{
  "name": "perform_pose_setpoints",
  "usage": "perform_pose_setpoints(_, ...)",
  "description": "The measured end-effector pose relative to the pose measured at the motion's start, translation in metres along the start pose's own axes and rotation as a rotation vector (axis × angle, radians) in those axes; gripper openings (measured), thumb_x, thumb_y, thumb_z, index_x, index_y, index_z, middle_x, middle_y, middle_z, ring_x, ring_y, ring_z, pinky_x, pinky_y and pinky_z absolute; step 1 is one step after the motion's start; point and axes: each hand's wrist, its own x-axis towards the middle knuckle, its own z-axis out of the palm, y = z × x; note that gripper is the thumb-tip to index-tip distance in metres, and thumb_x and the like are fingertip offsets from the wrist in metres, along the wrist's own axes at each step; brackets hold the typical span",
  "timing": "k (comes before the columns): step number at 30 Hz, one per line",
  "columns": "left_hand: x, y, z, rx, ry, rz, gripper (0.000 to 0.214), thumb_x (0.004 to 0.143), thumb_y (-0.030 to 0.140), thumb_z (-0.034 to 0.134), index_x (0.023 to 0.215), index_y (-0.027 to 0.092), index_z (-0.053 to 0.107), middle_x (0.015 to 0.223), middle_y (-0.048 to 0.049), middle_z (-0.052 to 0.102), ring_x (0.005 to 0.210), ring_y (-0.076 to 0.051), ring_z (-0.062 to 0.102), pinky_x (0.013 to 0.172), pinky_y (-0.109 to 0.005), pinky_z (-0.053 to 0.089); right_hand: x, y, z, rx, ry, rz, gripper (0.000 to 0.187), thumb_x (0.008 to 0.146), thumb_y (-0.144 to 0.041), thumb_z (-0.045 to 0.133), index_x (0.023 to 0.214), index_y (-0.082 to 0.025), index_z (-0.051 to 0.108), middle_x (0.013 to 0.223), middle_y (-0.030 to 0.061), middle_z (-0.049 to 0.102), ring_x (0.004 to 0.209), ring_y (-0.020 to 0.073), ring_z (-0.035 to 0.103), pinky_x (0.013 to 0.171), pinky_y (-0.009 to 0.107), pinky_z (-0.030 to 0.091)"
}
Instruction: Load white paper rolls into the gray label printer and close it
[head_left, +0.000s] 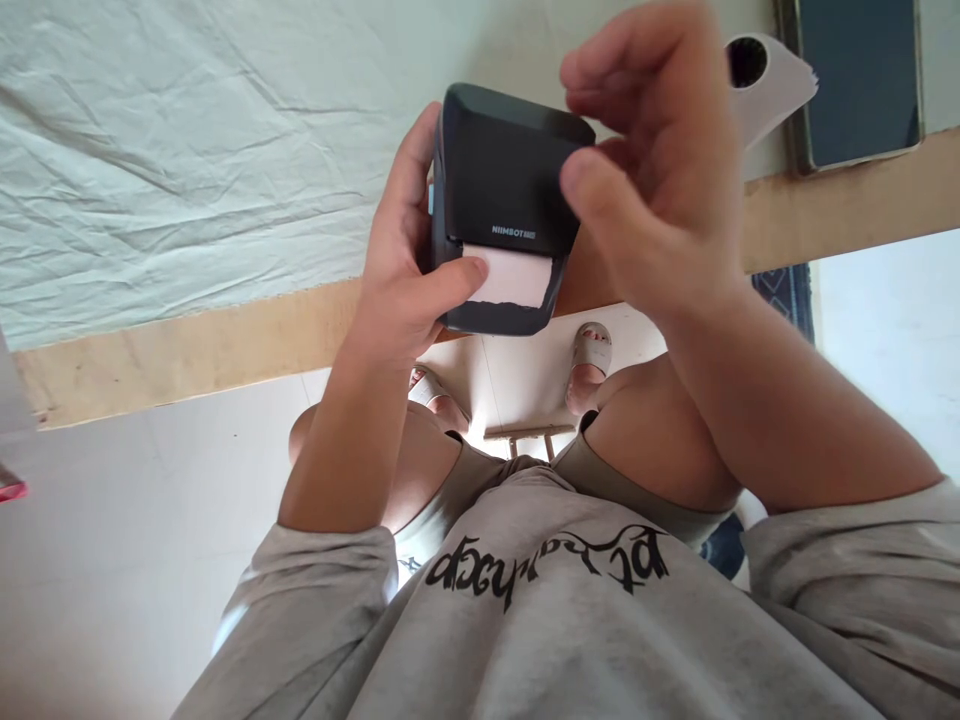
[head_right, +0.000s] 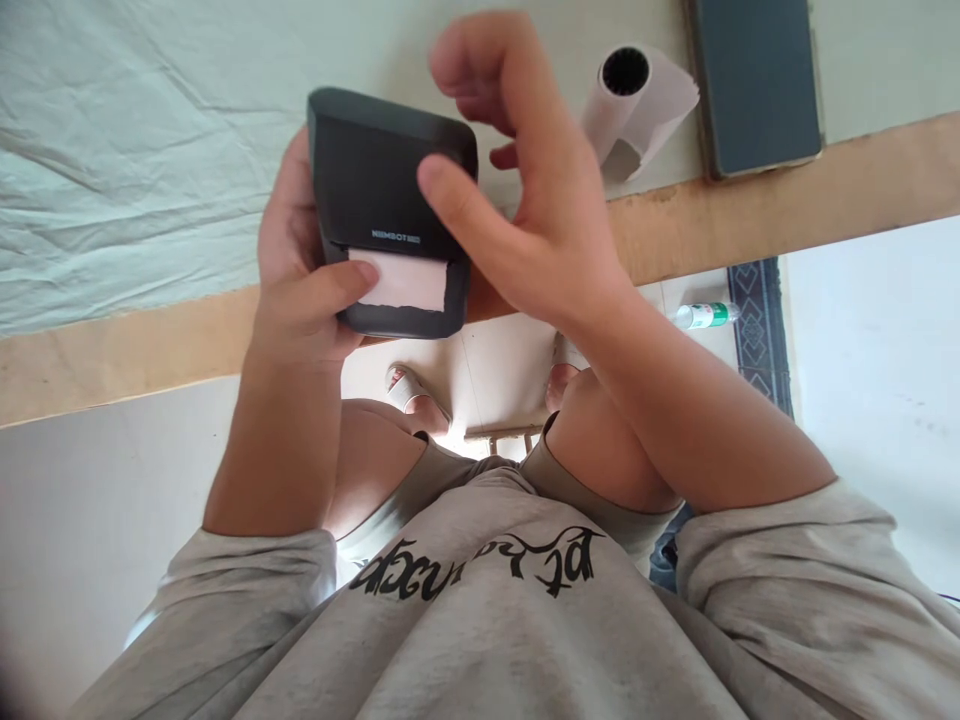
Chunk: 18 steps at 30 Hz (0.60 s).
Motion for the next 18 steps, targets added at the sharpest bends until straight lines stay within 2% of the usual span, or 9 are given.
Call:
perform_pose_setpoints(3, -0.001, 0.003, 0.007, -0.030, 0.049, 0.020, 0.052, 0.057, 0.028, 0.066, 0.105, 0.025, 0.045, 0.102, -0.0054, 0.054, 0.104, -0.026, 0.050, 0.079, -0.034, 0.045, -0.001, 0.008, 0.004, -0.018, -0.187, 0.037, 0.043, 0.072, -0.036, 0.050, 0.110, -0.020, 0.038, 0.106, 0.0013, 0.046, 0.091, 0.0076, 0.048, 0.077, 0.022, 0.045)
perform_pose_setpoints(6, -0.002, 0.006, 0.009, 0.025, 0.094, -0.017, 0.030, 0.069, 0.028, 0.058, 0.097, 0.023, 0.048, 0.095, -0.0057, 0.056, 0.093, -0.023, 0.056, 0.071, -0.033, 0.046, 0.000, 0.012, 0.006, 0.017, -0.255, 0.044, 0.050, 0.070, -0.042, 0.051, 0.114, -0.026, 0.032, 0.109, 0.0003, 0.044, 0.091, 0.0074, 0.048, 0.080, 0.023, 0.045)
perform_pose_setpoints(9, -0.002, 0.007, 0.007, 0.080, 0.100, -0.082, 0.019, 0.072, 0.030, 0.054, 0.089, 0.024, 0.051, 0.083, -0.0043, 0.057, 0.078, -0.021, 0.057, 0.059, -0.031, 0.043, 0.000, 0.012, 0.006, 0.027, -0.269, 0.057, 0.050, 0.070, -0.044, 0.051, 0.113, -0.027, 0.032, 0.108, 0.0002, 0.044, 0.091, 0.0077, 0.047, 0.081, 0.023, 0.044)
perform_pose_setpoints(13, -0.001, 0.003, 0.006, 0.047, 0.099, -0.059, 0.020, 0.070, 0.031, 0.055, 0.088, 0.024, 0.051, 0.080, -0.0045, 0.055, 0.072, -0.020, 0.055, 0.055, -0.029, 0.040, 0.001, 0.012, 0.007, 0.025, -0.263, 0.055, 0.049, 0.068, -0.045, 0.052, 0.111, -0.026, 0.035, 0.105, 0.0009, 0.045, 0.090, 0.0081, 0.047, 0.080, 0.022, 0.044)
perform_pose_setpoints(18, 0.000, 0.000, 0.009, -0.034, 0.096, -0.028, 0.017, 0.072, 0.025, 0.052, 0.088, 0.021, 0.051, 0.074, -0.0029, 0.051, 0.063, -0.015, 0.052, 0.050, -0.025, 0.036, 0.000, 0.015, 0.010, 0.011, -0.192, -0.007, 0.051, 0.067, -0.045, 0.052, 0.110, -0.025, 0.034, 0.109, 0.0013, 0.043, 0.095, 0.0090, 0.047, 0.080, 0.022, 0.044)
